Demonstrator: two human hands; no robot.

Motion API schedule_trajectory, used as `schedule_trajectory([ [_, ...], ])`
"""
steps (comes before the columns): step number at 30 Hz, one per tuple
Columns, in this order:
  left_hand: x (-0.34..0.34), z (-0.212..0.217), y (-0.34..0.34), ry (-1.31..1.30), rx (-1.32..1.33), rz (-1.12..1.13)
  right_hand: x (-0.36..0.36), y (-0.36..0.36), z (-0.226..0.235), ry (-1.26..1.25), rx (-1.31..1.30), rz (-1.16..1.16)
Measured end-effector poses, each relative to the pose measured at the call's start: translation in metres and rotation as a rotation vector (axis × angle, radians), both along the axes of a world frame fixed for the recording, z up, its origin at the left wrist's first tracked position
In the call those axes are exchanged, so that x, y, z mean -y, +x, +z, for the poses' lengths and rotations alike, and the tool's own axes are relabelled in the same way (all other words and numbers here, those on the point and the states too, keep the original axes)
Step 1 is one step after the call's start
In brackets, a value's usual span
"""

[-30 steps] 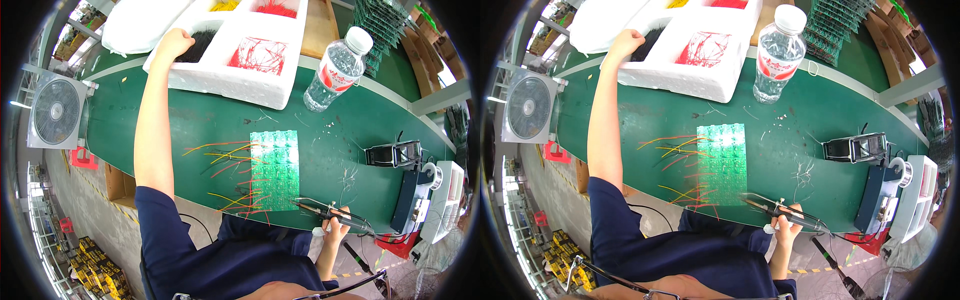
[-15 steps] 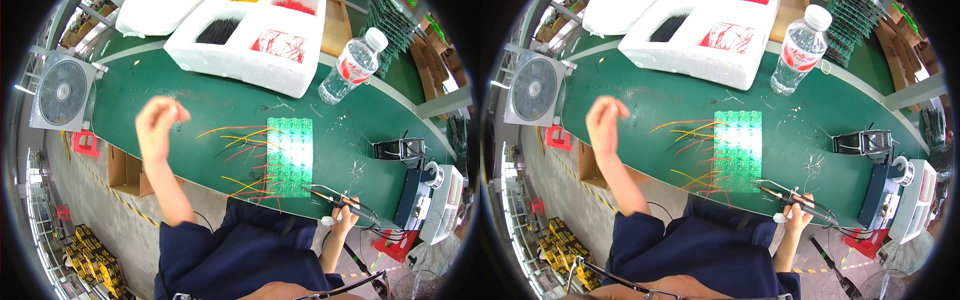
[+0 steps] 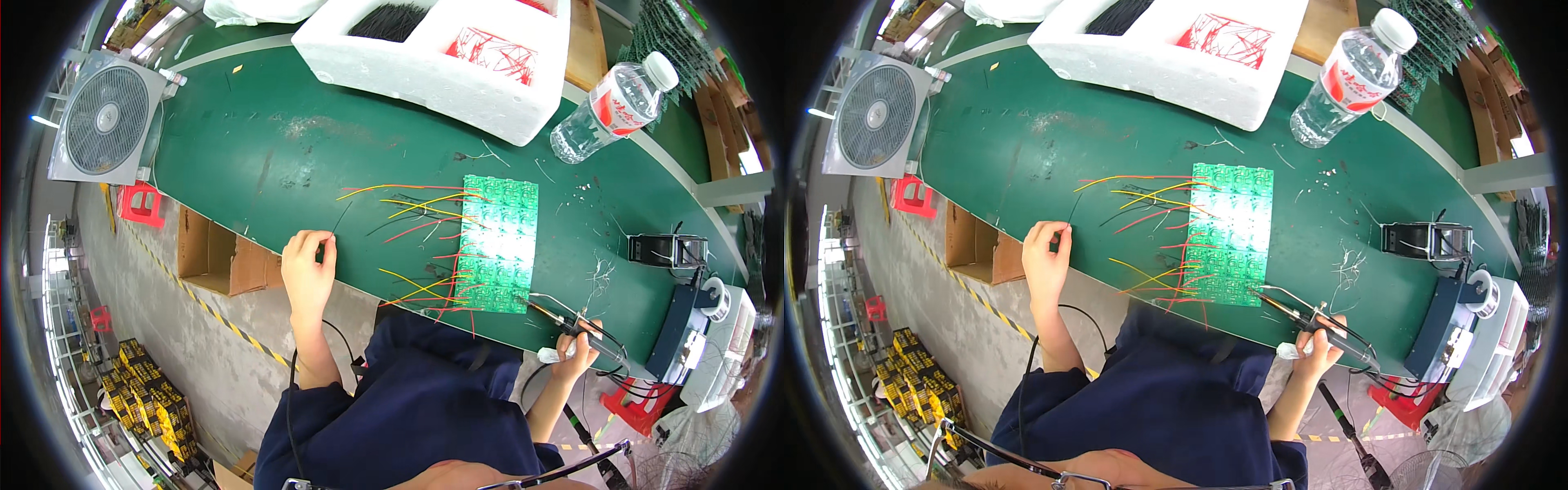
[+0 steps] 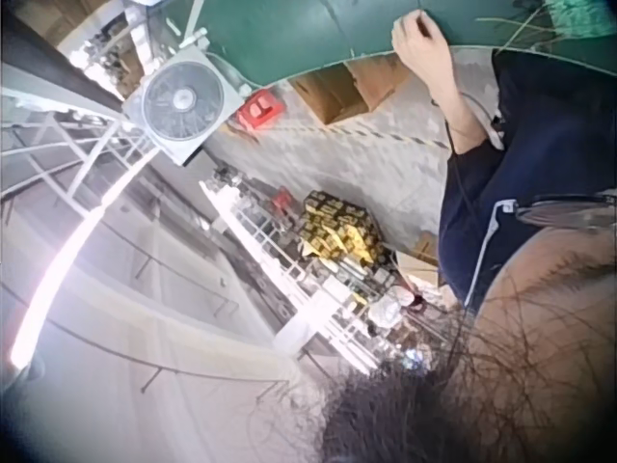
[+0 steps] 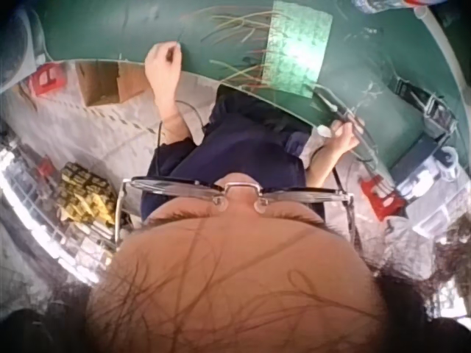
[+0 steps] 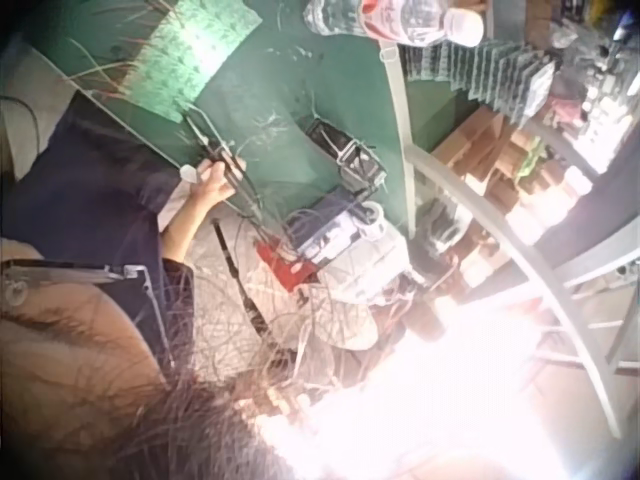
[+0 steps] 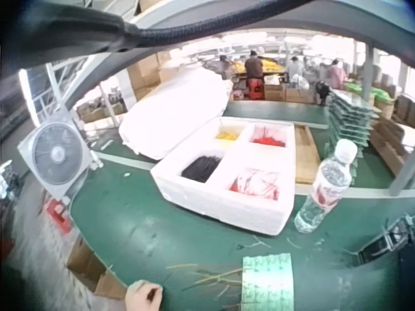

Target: The person picks up wires from a foam tray, aligns them on a circuit board, and solders them to the board using a soldering iron.

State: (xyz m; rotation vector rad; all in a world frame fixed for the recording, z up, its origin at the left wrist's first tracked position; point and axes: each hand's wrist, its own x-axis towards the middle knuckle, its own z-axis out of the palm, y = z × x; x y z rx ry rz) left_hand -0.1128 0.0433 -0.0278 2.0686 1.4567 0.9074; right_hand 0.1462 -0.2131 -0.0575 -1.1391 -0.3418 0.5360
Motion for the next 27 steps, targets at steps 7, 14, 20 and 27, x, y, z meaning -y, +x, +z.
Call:
schedule_trajectory([
  [7, -0.001, 0.006, 0.003, 0.093, -0.313, 0.000, -0.002, -0.001, -0.002, -0.011, 0.042, -0.032],
  [14, -0.020, -0.013, 0.023, 0.077, -0.140, 0.040, -0.005, -0.004, 0.002, -0.027, 0.062, -0.062],
  [20, -0.021, -0.022, 0.026, 0.189, -0.227, -0.002, -0.005, -0.004, 0.002, -0.030, 0.061, -0.065],
  [27, -0.018, -0.009, 0.027, 0.196, -0.209, -0.055, 0.000, -0.002, 0.000, -0.018, 0.012, -0.053],
])
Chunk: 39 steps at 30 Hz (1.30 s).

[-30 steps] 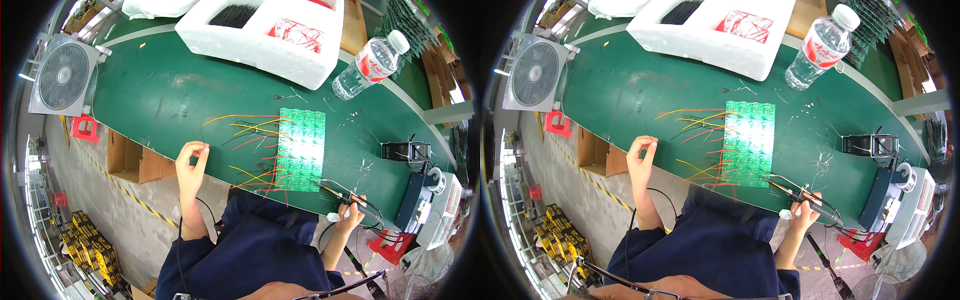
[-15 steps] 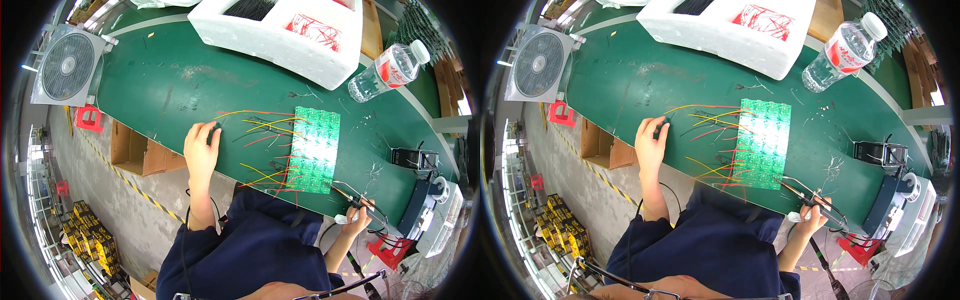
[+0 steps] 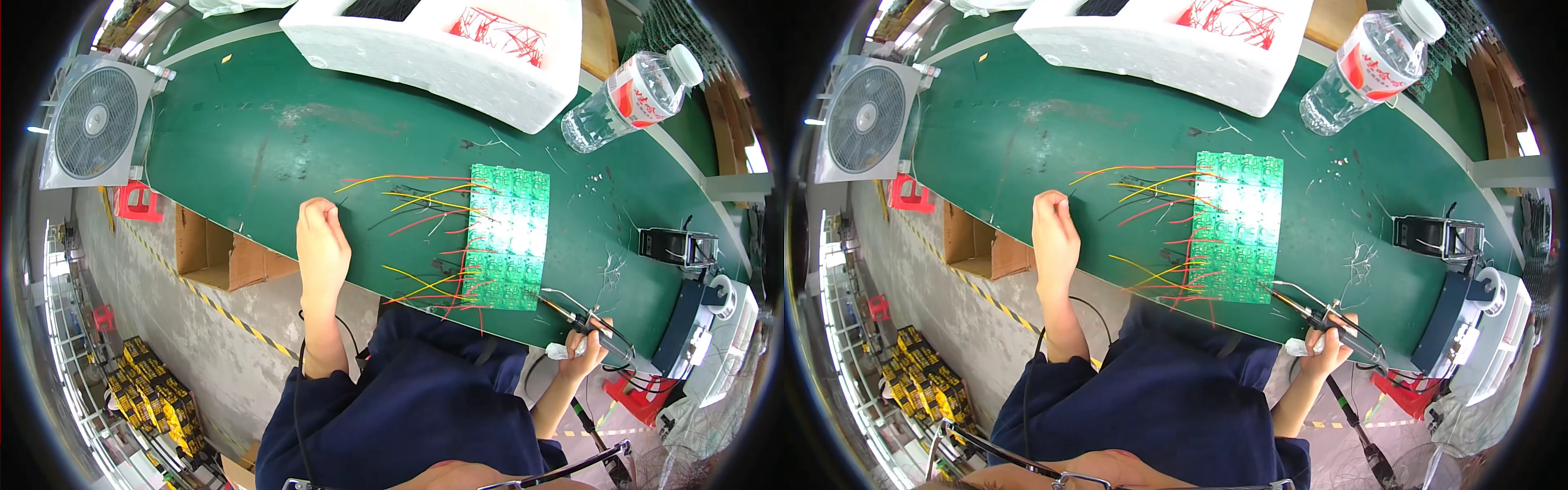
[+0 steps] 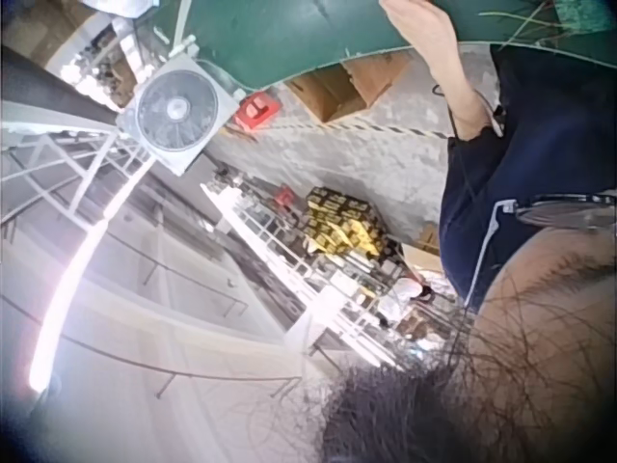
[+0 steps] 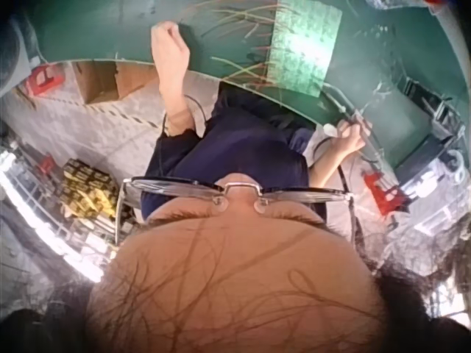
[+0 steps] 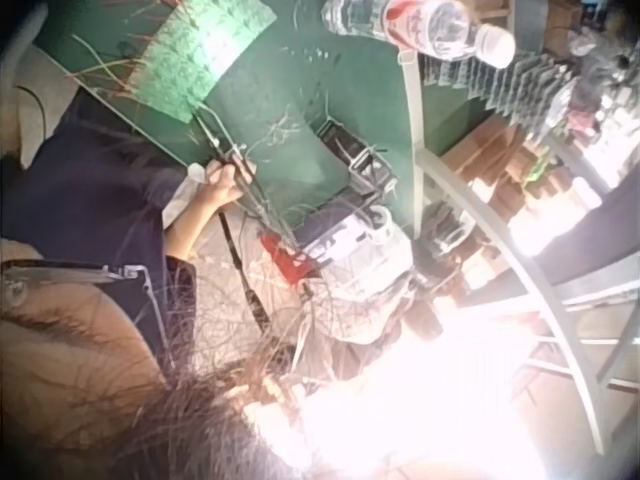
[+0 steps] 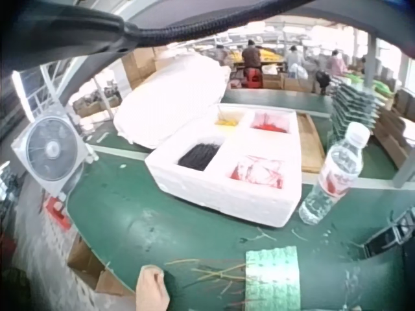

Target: The person picks up wires from a foam tray, aligns them on a circuit board, and solders them to the board using a soldering iron.

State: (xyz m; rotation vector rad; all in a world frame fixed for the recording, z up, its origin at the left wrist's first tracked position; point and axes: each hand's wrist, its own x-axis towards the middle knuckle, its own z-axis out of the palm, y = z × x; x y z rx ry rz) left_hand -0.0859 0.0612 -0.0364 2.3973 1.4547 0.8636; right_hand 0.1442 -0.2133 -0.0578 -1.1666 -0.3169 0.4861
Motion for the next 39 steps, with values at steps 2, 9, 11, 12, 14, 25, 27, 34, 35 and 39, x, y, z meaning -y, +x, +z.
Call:
schedule_trajectory([
  [2, 0.015, 0.009, 0.003, -0.307, 0.310, -0.022, 0.000, -0.001, 0.001, -0.005, 0.018, -0.001],
  [9, 0.059, 0.028, 0.037, -0.510, 0.269, -0.503, -0.004, -0.005, 0.006, 0.024, 0.003, 0.035],
  [11, 0.068, 0.031, 0.045, -0.534, 0.247, -0.560, -0.008, -0.006, 0.004, 0.055, 0.103, 0.111],
  [12, 0.069, 0.031, 0.048, -0.470, 0.225, -0.624, -0.010, -0.008, 0.004, 0.039, 0.130, 0.112],
  [14, 0.070, 0.029, 0.054, -0.405, 0.201, -0.685, -0.013, -0.010, 0.004, 0.007, 0.141, 0.103],
  [25, 0.072, 0.031, 0.058, -0.154, 0.071, -0.678, -0.017, -0.008, 0.008, -0.021, 0.108, 0.132],
  [27, 0.079, 0.037, 0.055, -0.145, 0.023, -0.691, -0.015, -0.007, 0.010, -0.022, 0.057, 0.154],
  [34, 0.100, 0.028, 0.063, -0.009, -0.143, -0.702, -0.007, -0.009, 0.013, -0.074, 0.067, 0.230],
  [35, 0.101, 0.026, 0.063, 0.013, -0.157, -0.684, -0.005, -0.009, 0.014, -0.092, 0.046, 0.242],
  [39, 0.103, 0.022, 0.063, -0.020, -0.184, -0.652, -0.005, -0.007, 0.016, -0.124, -0.028, 0.287],
])
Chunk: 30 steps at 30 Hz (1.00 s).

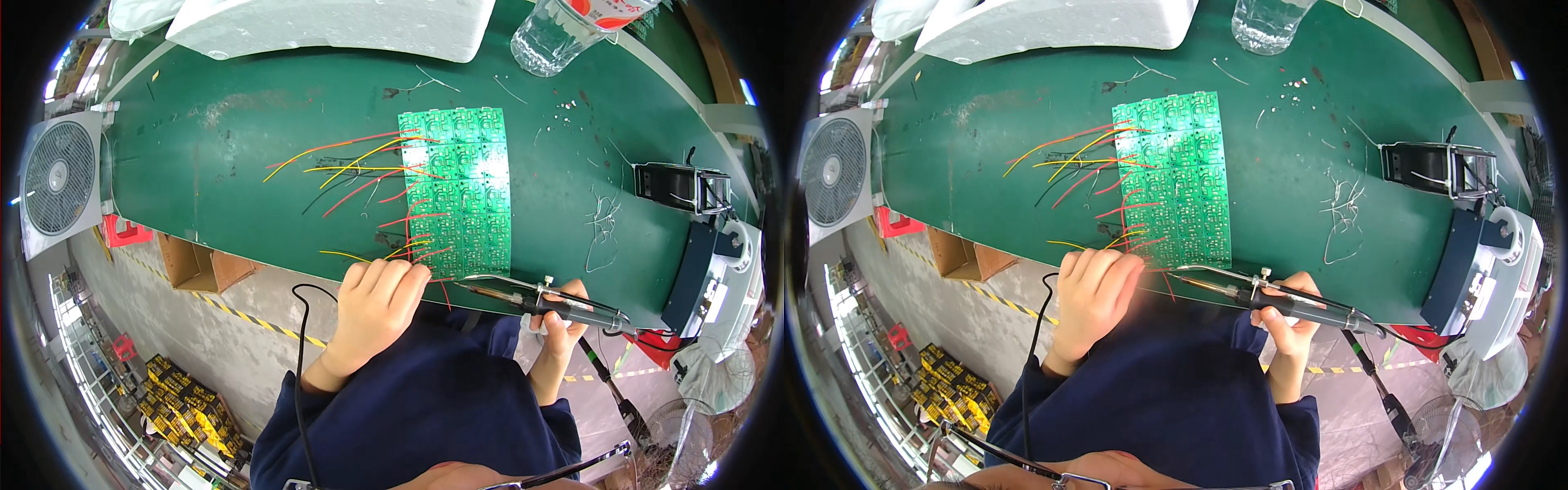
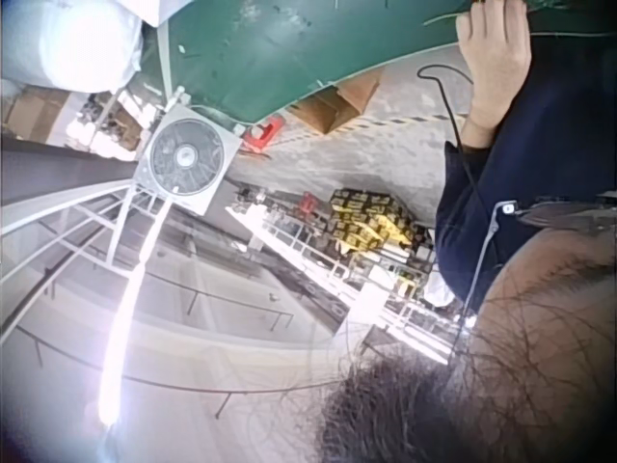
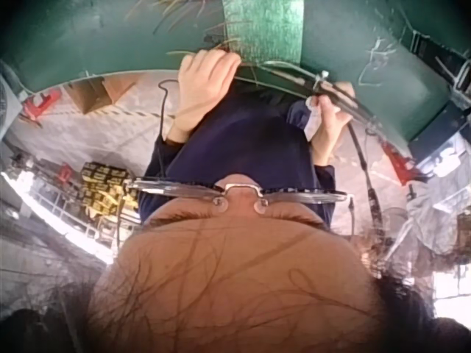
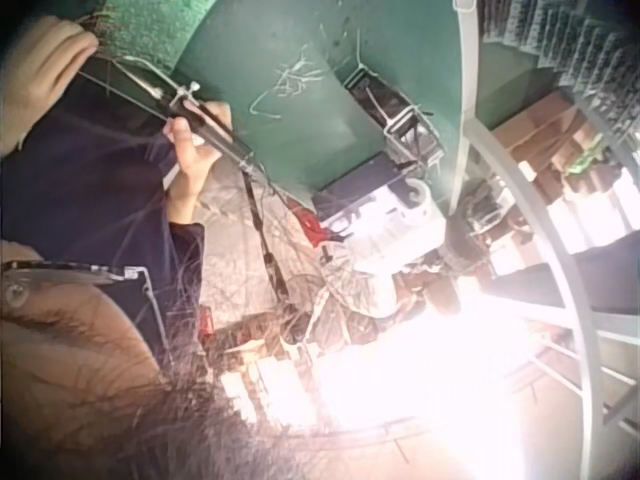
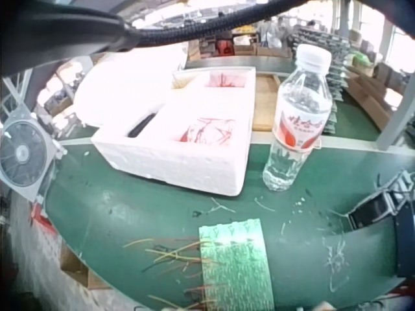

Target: The person picks up wires from a foam tray, aligns them on a circuit board, and solders them to the board using a soldering iron.

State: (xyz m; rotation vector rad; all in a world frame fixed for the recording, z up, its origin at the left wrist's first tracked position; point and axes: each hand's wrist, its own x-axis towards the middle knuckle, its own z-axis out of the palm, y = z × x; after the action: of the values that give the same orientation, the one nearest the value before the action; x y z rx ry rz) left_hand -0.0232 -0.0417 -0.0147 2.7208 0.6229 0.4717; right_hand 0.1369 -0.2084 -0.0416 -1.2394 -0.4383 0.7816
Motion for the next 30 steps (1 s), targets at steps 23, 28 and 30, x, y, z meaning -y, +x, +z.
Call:
schedule_trajectory([
  [23, 0.012, -0.005, 0.004, 0.085, 0.056, 0.091, 0.001, 0.001, -0.004, -0.012, -0.002, -0.005],
  [28, 0.011, -0.002, 0.001, 0.072, 0.087, 0.102, 0.000, -0.001, -0.003, -0.026, 0.016, -0.070],
  [30, 0.008, 0.000, -0.003, 0.060, 0.091, 0.122, 0.001, 0.000, -0.003, -0.020, 0.027, -0.084],
])
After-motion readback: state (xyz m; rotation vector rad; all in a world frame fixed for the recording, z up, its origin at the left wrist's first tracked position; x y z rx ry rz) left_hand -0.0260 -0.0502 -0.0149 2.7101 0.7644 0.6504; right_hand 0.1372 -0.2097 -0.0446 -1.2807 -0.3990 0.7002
